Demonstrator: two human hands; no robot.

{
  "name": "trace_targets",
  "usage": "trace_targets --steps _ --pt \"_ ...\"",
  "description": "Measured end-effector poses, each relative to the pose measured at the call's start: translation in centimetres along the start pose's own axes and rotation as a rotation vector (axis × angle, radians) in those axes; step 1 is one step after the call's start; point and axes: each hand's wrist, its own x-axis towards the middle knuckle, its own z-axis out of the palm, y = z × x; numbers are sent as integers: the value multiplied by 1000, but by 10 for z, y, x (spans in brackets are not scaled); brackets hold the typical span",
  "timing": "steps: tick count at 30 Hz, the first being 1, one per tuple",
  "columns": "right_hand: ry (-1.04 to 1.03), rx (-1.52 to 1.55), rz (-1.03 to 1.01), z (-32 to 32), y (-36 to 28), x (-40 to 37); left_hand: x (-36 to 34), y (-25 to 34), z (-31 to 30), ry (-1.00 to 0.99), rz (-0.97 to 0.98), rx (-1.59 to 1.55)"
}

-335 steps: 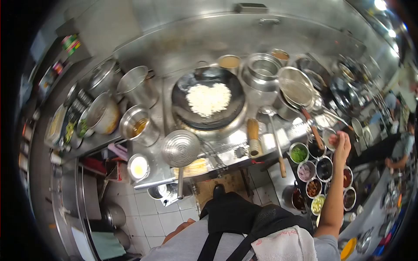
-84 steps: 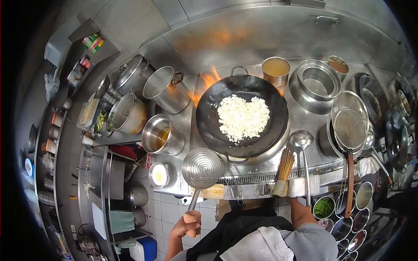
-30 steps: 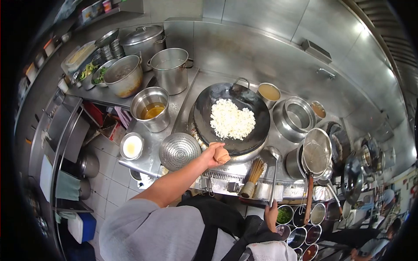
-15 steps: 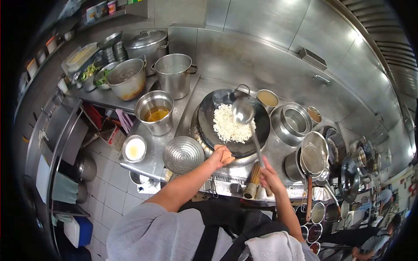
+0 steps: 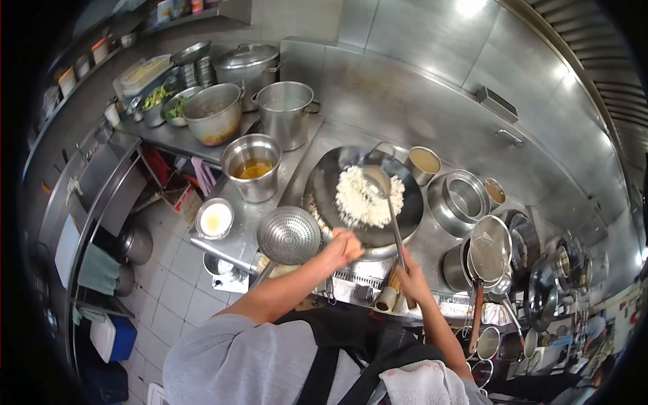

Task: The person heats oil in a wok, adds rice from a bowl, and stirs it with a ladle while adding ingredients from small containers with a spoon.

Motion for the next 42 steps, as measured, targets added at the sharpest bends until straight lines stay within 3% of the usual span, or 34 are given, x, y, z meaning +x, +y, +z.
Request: trace_targets --steps 2,4,5,8,10,13,15,17,18,20,22,24,26,28,30,32,33,34,36,37,38,40,42 --pt "-206 92 86 -40 -48 -65 -59 -5 -5 -196 -43 -115" --pt "-370 272 160 -57 -51 -111 -95 -3 24 12 -70 32" --pt "-353 169 152 -59 -49 -119 -74 -12 18 127 40 1" --pt "-223 -221 73 -50 -8 -104 7 -5 -6 21 26 96" --pt "5 -370 -135 -37 3 -73 -22 -18 6 59 164 111" --pt "53 -448 43 -30 -11 -49 -86 -52 -53 23 48 132" --pt "67 -418 -4 -29 -16 -65 -90 -45 -60 -19 -6 231" --pt "44 -334 -31 -30 -28 -90 -73 -31 -49 -146 29 79" --pt "29 -336 -19 -33 -38 -107 -63 -19 -24 -85 91 -91" --pt "-43 -199 87 -36 -54 -131 -42 9 1 0 117 158" --pt "-83 -269 61 -46 -50 -156 -68 9 4 28 52 133" --pt "3 -301 -164 -53 -42 -166 -80 19 26 93 -32 111" --pt "-77 -436 80 -53 -48 -148 -36 23 2 -49 8 64" --pt "43 -604 42 -32 -26 -106 -13 24 13 -11 -25 132" --pt "59 -614 54 -14 -21 -72 -22 -8 -12 -4 121 115" --pt "181 -613 23 -5 -5 -57 -56 -29 -60 -115 12 67" --pt "176 -544 3 -12 -20 -72 -86 -30 -63 -14 -7 123" --pt "197 -548 -9 -21 -29 -87 -106 -23 -53 83 -19 180" --pt "61 -408 -91 -34 -37 -125 -81 -2 -42 -14 -23 72" --pt "-5 -414 -5 -37 -51 -135 -76 6 -41 -85 -38 -40" --pt "-74 -423 80 -39 -62 -138 -68 15 -8 62 33 102" --pt "-45 -557 57 -26 -49 -121 -18 28 0 -85 -16 94" --pt "29 -529 1 -9 -27 -87 -15 22 4 12 -46 167"
